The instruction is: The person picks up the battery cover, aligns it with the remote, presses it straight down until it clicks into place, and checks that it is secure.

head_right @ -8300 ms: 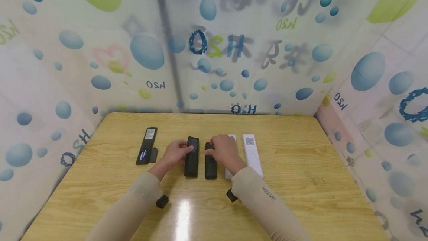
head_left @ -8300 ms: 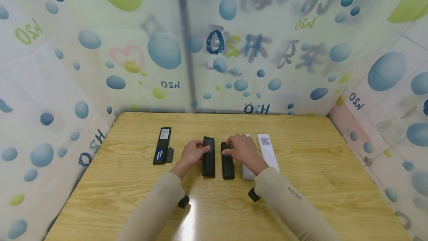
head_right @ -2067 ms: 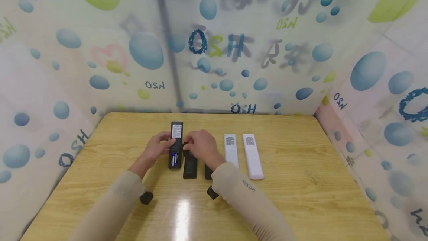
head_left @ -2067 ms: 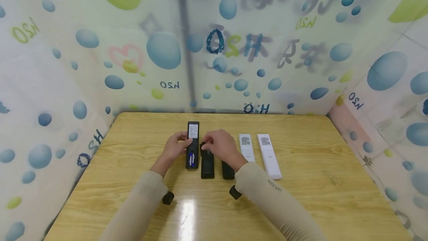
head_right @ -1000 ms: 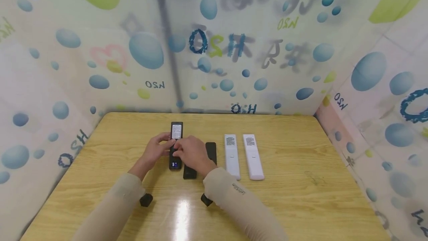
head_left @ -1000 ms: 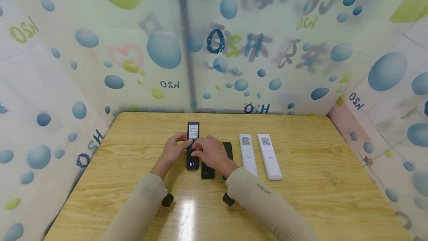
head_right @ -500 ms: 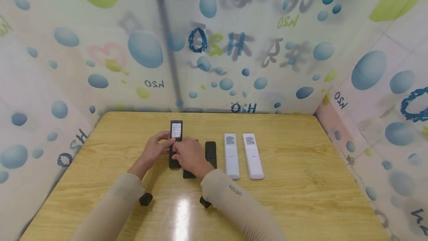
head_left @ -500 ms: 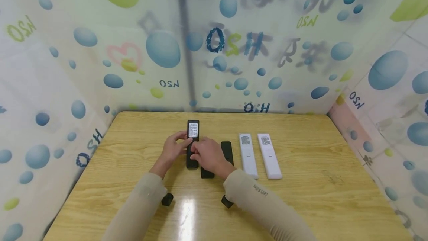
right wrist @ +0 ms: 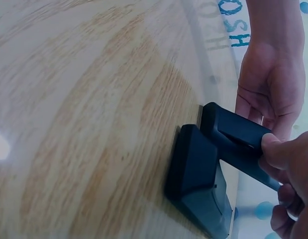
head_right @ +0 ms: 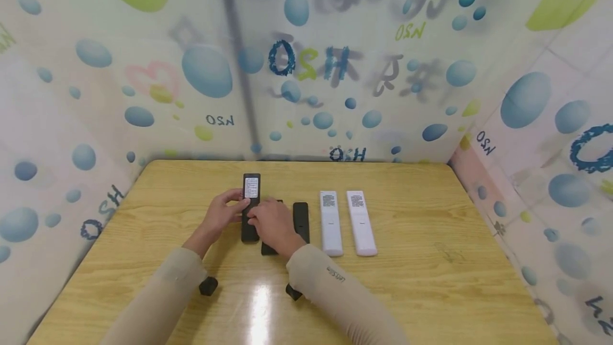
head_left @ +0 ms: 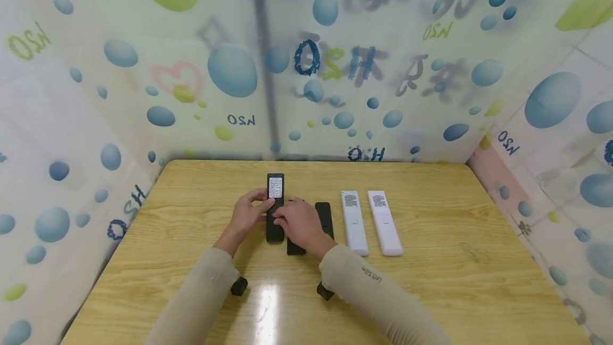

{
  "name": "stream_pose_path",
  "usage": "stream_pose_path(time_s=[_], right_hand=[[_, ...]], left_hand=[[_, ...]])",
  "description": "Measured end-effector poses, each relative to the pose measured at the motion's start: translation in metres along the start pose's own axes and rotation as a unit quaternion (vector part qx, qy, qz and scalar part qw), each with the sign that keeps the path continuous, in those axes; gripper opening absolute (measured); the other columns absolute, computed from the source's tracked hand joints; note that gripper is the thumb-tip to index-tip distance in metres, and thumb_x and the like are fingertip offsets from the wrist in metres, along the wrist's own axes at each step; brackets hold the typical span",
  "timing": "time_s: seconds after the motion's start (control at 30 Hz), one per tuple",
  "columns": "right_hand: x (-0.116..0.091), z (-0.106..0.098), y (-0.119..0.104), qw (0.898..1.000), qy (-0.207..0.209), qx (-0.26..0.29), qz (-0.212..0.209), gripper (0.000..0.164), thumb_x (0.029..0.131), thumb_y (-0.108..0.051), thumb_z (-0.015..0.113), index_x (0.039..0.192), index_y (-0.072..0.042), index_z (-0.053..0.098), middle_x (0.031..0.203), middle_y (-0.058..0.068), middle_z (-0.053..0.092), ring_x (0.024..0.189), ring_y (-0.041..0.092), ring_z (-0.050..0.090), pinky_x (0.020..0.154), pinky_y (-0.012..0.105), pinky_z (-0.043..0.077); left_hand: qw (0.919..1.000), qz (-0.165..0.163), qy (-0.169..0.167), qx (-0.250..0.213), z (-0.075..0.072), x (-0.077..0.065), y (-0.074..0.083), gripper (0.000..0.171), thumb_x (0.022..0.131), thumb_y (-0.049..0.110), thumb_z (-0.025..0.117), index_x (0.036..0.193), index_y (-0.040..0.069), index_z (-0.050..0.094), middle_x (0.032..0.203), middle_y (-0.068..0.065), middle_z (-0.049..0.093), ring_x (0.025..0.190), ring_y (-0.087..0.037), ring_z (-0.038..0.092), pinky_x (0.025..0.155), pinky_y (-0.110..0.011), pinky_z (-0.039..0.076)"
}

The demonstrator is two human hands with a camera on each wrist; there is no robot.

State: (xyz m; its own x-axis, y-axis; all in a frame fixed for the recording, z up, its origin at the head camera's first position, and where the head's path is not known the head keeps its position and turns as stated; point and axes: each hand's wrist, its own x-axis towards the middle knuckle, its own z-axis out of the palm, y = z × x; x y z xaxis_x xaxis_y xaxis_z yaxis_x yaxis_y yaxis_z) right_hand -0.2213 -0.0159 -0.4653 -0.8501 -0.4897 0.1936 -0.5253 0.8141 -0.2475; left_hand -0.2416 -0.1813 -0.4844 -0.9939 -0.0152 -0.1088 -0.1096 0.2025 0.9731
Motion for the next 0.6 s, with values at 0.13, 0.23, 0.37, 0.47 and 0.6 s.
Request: stream_pose_path(time_s=[0.13, 0.23, 0.37, 0.47, 0.6], right_hand=[[0.0002, -0.0001, 0.0003, 1.0, 0.007, 0.009, 0.005, 0.018, 0.089, -0.036, 0.07, 0.1, -0.024, 0.077, 0.092, -0.01, 0.074, 0.083, 0.011, 0.058, 0.077, 0.027, 0.053], [0.0011, 0.0001, 0.0, 1.0, 0.009, 0.016, 0.012, 0.016, 0.088, -0.036, 0.071, 0.096, -0.023, 0.075, 0.088, -0.009, 0.071, 0.079, 0.01, 0.055, 0.073, 0.026, 0.052], [0.0029, 0.0019, -0.0005, 1.0, 0.01, 0.014, 0.02, 0.014, 0.087, -0.037, 0.071, 0.09, -0.023, 0.072, 0.084, -0.01, 0.069, 0.076, 0.009, 0.053, 0.069, 0.025, 0.05], [0.0035, 0.0035, -0.001, 1.0, 0.014, 0.005, 0.019, 0.013, 0.087, -0.037, 0.071, 0.088, -0.024, 0.071, 0.084, -0.01, 0.068, 0.075, 0.009, 0.053, 0.068, 0.024, 0.05], [0.0032, 0.0042, -0.002, 0.999, 0.022, 0.0, 0.023, 0.013, 0.086, -0.037, 0.072, 0.087, -0.024, 0.07, 0.084, -0.01, 0.069, 0.074, 0.009, 0.053, 0.068, 0.024, 0.049]], left_hand=[[1.0, -0.005, 0.0, 0.004, 0.0008, 0.0, 0.0007, 0.038, 0.095, 0.016, 0.063, 0.131, 0.003, 0.059, 0.114, -0.017, 0.052, 0.079, -0.012, 0.062, 0.076, -0.034, 0.061], [1.0, -0.009, -0.001, 0.003, 0.0008, -0.0003, 0.0013, 0.038, 0.095, 0.016, 0.063, 0.131, 0.003, 0.058, 0.115, -0.016, 0.052, 0.081, -0.012, 0.062, 0.076, -0.034, 0.061], [0.9999, -0.012, -0.001, -0.001, 0.001, -0.0007, 0.0021, 0.038, 0.095, 0.016, 0.064, 0.131, 0.004, 0.058, 0.115, -0.015, 0.052, 0.08, -0.011, 0.062, 0.075, -0.033, 0.061], [0.9999, -0.013, -0.001, -0.003, 0.001, -0.0007, 0.0024, 0.039, 0.095, 0.016, 0.064, 0.131, 0.004, 0.058, 0.115, -0.015, 0.051, 0.08, -0.01, 0.062, 0.076, -0.033, 0.061], [0.9999, -0.015, -0.003, -0.001, 0.0005, -0.0002, 0.002, 0.04, 0.095, 0.017, 0.064, 0.132, 0.004, 0.058, 0.116, -0.015, 0.051, 0.082, -0.011, 0.062, 0.077, -0.034, 0.061]])
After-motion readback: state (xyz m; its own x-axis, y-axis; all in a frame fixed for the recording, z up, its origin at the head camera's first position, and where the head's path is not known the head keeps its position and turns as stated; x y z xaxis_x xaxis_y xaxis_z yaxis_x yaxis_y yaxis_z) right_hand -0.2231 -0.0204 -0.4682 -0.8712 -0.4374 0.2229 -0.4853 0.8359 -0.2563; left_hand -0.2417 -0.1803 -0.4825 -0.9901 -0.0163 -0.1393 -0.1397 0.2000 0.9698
